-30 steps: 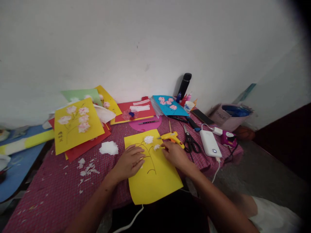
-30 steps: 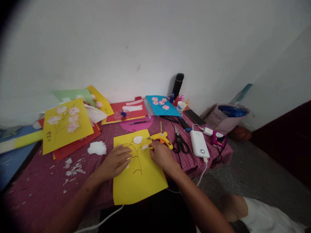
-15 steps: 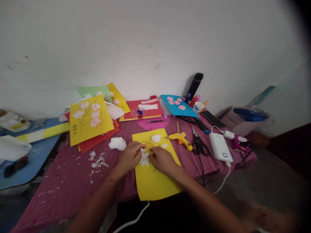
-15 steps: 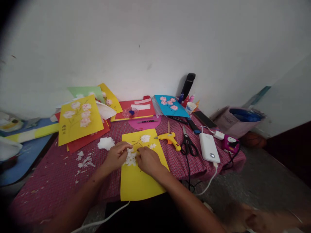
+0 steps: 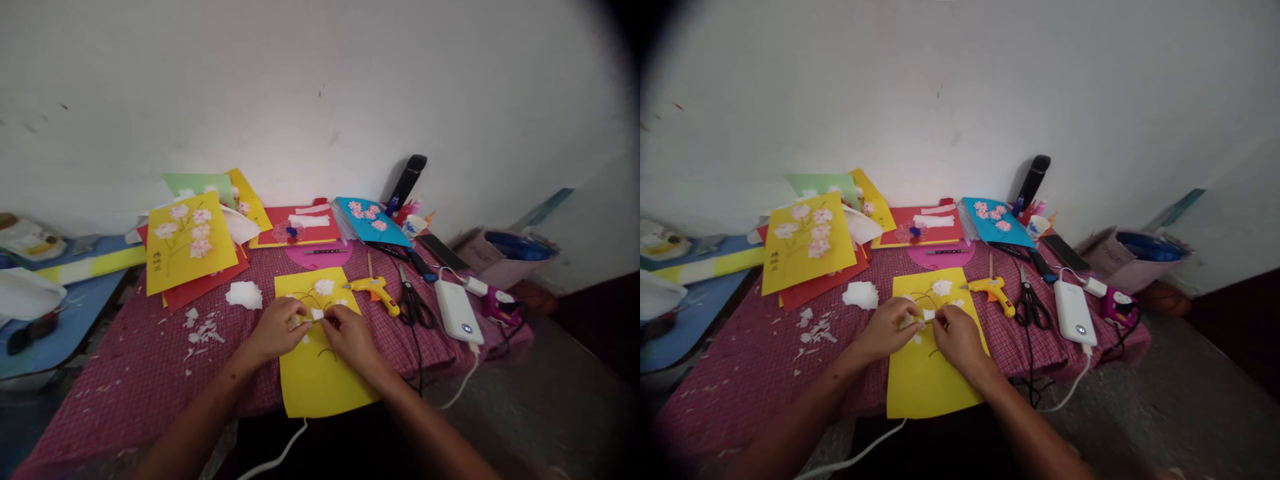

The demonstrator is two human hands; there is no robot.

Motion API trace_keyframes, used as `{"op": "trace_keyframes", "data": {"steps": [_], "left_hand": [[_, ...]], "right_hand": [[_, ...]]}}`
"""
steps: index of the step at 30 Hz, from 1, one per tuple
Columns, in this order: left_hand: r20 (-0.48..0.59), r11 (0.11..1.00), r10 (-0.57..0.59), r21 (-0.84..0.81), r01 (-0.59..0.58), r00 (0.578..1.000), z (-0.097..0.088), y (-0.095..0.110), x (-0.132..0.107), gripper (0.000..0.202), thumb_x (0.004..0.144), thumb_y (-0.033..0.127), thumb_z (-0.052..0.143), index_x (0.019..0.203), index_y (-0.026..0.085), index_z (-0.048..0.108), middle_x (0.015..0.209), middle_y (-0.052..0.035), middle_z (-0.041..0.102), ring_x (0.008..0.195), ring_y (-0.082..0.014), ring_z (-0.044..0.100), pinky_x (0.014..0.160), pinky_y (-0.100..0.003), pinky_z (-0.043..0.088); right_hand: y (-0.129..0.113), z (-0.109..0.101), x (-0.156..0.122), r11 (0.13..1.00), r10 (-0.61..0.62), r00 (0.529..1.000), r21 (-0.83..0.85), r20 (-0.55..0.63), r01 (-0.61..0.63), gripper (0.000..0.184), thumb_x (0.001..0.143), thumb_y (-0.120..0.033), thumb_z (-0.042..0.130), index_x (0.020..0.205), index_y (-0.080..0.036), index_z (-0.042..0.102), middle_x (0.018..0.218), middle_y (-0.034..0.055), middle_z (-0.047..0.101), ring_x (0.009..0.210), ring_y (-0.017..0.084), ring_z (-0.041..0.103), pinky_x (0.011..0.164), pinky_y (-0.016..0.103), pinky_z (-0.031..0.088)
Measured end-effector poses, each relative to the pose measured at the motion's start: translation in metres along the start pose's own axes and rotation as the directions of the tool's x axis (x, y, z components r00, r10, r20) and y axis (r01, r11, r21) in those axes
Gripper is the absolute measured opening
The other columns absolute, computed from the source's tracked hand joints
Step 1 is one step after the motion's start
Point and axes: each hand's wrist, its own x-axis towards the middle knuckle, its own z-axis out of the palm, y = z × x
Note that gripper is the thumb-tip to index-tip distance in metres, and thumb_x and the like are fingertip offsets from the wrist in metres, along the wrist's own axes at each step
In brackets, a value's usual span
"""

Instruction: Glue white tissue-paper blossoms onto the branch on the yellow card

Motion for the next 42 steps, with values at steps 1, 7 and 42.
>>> {"op": "trace_keyframes", "data": {"steps": [1,7,42], "left_hand": [[0.008,1.000,0.011,-0.005,-0.011,1.000,0.001,0.001,0.000,0.012,0.084,0.027,0.068,0.094,0.022,0.063,0.094,-0.0028,0.070,0.091,-0.0206,0.064,0.085,-0.036,0.050],[0.039,0.994,0.094,-0.061,-0.092,0.995,0.005,-0.001,0.001,0.012,0.091,0.026,0.062,0.101,0.023,0.067,0.099,-0.0036,0.074,0.095,-0.0197,0.067,0.086,-0.035,0.052],[0.116,0.957,0.045,-0.290,-0.010,0.992,0.000,0.009,0.005,0.007,0.091,0.023,0.064,0.089,0.021,0.071,0.086,-0.0006,0.071,0.081,-0.0146,0.064,0.076,-0.027,0.049]], "right_hand": [[-0.001,0.000,-0.001,1.000,0.007,1.000,0.002,0.003,-0.007,0.010,0.088,-0.020,0.058,0.080,-0.018,0.064,0.076,0.0024,0.066,0.071,0.017,0.059,0.065,0.026,0.041],[-0.011,0.002,-0.002,1.000,0.008,0.999,-0.026,0.052,-0.007,0.009,0.087,-0.021,0.059,0.082,-0.019,0.065,0.078,0.0030,0.068,0.072,0.017,0.060,0.067,0.027,0.041],[-0.011,0.006,-0.012,0.727,0.183,0.980,0.660,0.081,-0.190,0.016,0.079,-0.036,0.072,0.078,-0.021,0.066,0.065,-0.0031,0.060,0.053,0.012,0.056,0.051,0.024,0.045]]}}
